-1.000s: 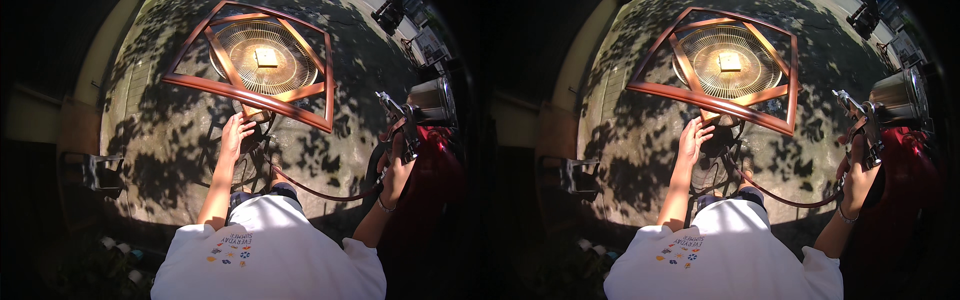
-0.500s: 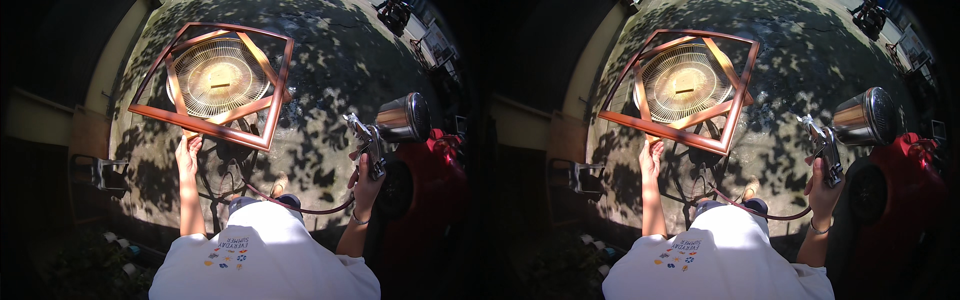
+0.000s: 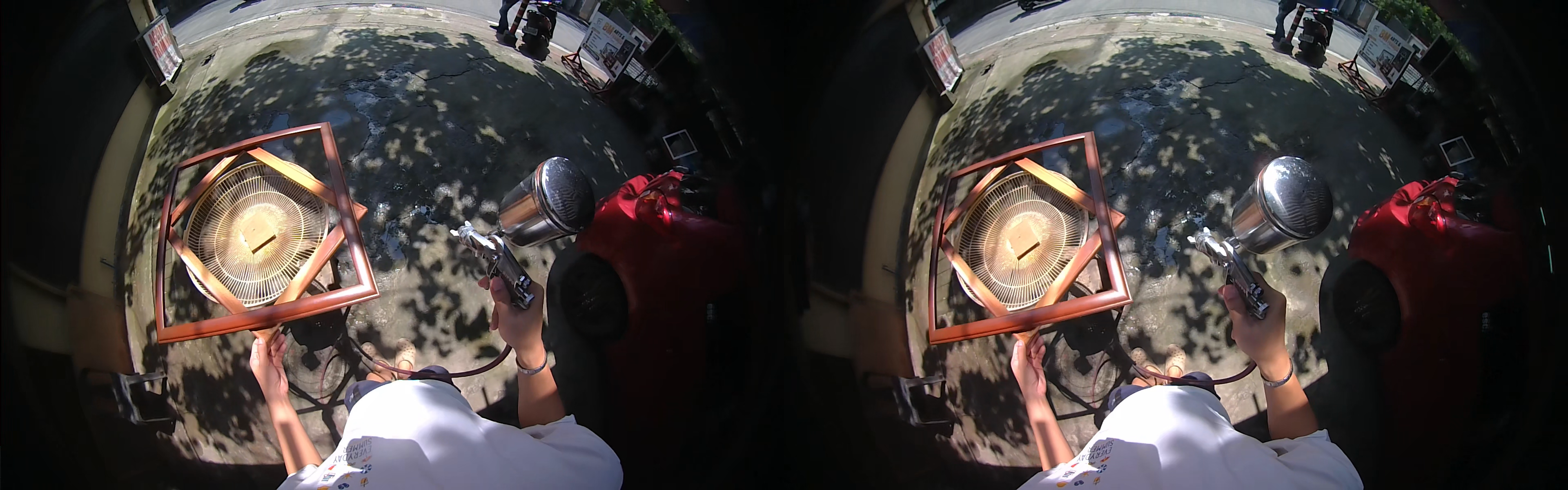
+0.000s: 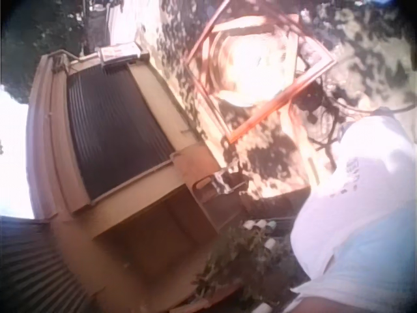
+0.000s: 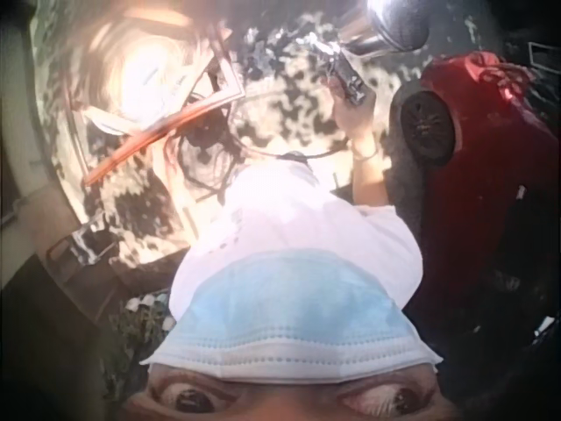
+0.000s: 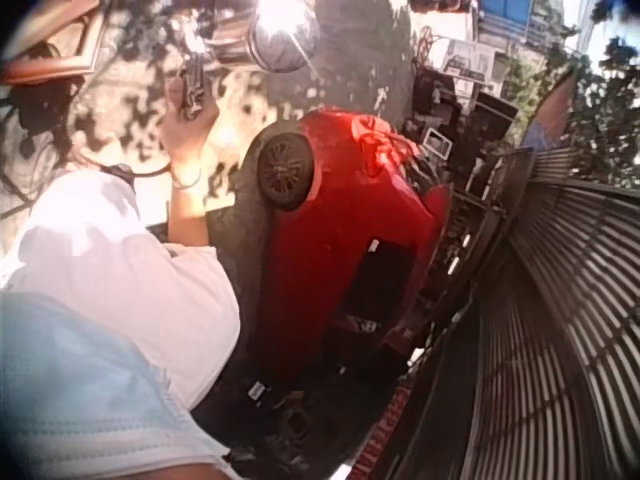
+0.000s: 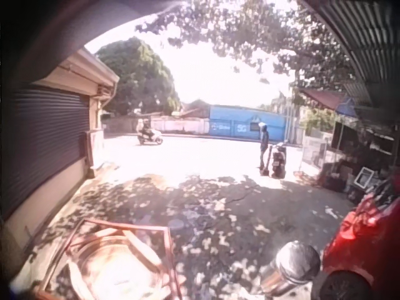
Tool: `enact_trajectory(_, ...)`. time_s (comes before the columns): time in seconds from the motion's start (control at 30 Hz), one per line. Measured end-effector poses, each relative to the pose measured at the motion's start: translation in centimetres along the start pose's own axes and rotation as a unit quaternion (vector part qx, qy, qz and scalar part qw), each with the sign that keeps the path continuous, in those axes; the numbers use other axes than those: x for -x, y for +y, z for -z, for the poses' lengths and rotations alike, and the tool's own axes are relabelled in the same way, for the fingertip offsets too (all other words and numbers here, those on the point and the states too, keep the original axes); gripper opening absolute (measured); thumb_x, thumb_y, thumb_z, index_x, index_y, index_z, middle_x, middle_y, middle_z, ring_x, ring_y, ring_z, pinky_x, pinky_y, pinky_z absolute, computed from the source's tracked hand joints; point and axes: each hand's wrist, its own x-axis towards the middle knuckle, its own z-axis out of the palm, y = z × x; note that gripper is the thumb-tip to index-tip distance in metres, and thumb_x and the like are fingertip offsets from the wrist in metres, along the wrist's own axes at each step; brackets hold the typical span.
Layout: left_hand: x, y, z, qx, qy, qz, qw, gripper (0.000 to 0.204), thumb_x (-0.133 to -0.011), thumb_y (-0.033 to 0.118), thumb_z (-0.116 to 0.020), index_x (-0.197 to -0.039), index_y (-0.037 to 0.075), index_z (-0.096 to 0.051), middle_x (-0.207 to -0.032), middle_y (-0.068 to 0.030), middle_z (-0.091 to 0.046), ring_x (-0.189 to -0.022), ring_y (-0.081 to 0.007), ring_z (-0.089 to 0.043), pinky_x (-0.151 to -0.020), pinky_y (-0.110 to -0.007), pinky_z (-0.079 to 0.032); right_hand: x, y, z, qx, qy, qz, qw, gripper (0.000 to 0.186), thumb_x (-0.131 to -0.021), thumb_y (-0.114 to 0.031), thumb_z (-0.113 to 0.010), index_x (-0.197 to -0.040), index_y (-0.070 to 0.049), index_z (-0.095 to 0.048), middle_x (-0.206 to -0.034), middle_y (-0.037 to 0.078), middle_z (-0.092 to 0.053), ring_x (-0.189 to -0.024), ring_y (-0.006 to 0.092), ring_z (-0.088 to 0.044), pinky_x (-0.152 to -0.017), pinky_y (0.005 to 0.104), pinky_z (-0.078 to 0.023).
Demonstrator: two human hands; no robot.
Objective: The person uses a spray gun to apply finish to wooden frames placed on a stand with a fan. They repeatedly spray the frames, rotate them to access different sides, and move them between the stand and a workbench.
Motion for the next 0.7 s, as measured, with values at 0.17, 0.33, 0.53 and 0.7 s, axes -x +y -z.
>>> enact_trajectory(0.17, -0.3, -1.7, -2.5, 0.02, 0.0, 0.056, 0.998, 0.04, -0.099, 0.023, -0.057, -0.127, -0.004, -0.05, -0.114, -0.0173, -0.065, -0.098, -0.0242, -0.069, -0.078, -0.029, -0.057, -0.2, -0.6, -0.2, 0.022, 0.003, -0.009, 1.0, 0.025, -0.096, -0.017, -0.061, -0.109, 0.004, -0.063, -0.086, 0.011, -0.071, -0.039, 0.0057, -0.049, -0.033, 0.0215, -0.037)
enact_trajectory(0.33, 0.3, -2.6, -5.7, 0.007, -0.016, 0.067, 0.998, 0.034, -0.1, 0.021, -0.055, -0.127, 0.0, -0.054, -0.118, -0.0144, -0.065, -0.102, -0.0233, -0.067, -0.082, -0.031, -0.055, 0.1, -2.9, -2.3, -0.028, 0.041, -0.068, 0.996, 0.016, -0.094, -0.012, -0.063, -0.098, 0.004, -0.064, -0.072, 0.005, -0.066, -0.042, 0.0044, -0.048, -0.037, 0.0219, -0.034)
enact_trajectory(0.53, -0.7, -4.1, -9.1, 0.029, -0.052, 0.074, 0.996, 0.033, -0.1, 0.018, -0.055, -0.127, -0.001, -0.053, -0.12, -0.0149, -0.065, -0.105, -0.0241, -0.066, -0.088, -0.034, -0.054, -0.3, -1.2, -2.1, -0.047, 0.052, -0.048, 0.996, 0.017, -0.095, -0.011, -0.062, -0.102, 0.004, -0.062, -0.087, 0.011, -0.071, -0.038, 0.0055, -0.046, -0.036, 0.0212, -0.036)
enact_trajectory(0.7, -1.5, -5.5, -12.1, 0.044, -0.045, 0.067, 0.996, 0.033, -0.1, 0.017, -0.054, -0.128, -0.001, -0.052, -0.122, -0.0134, -0.064, -0.106, -0.0221, -0.066, -0.088, -0.032, -0.053, -3.1, -1.0, -1.6, -0.025, 0.027, -0.015, 0.999, 0.019, -0.097, -0.011, -0.058, -0.105, 0.006, -0.062, -0.088, 0.011, -0.07, -0.04, 0.0059, -0.049, -0.036, 0.0211, -0.036)
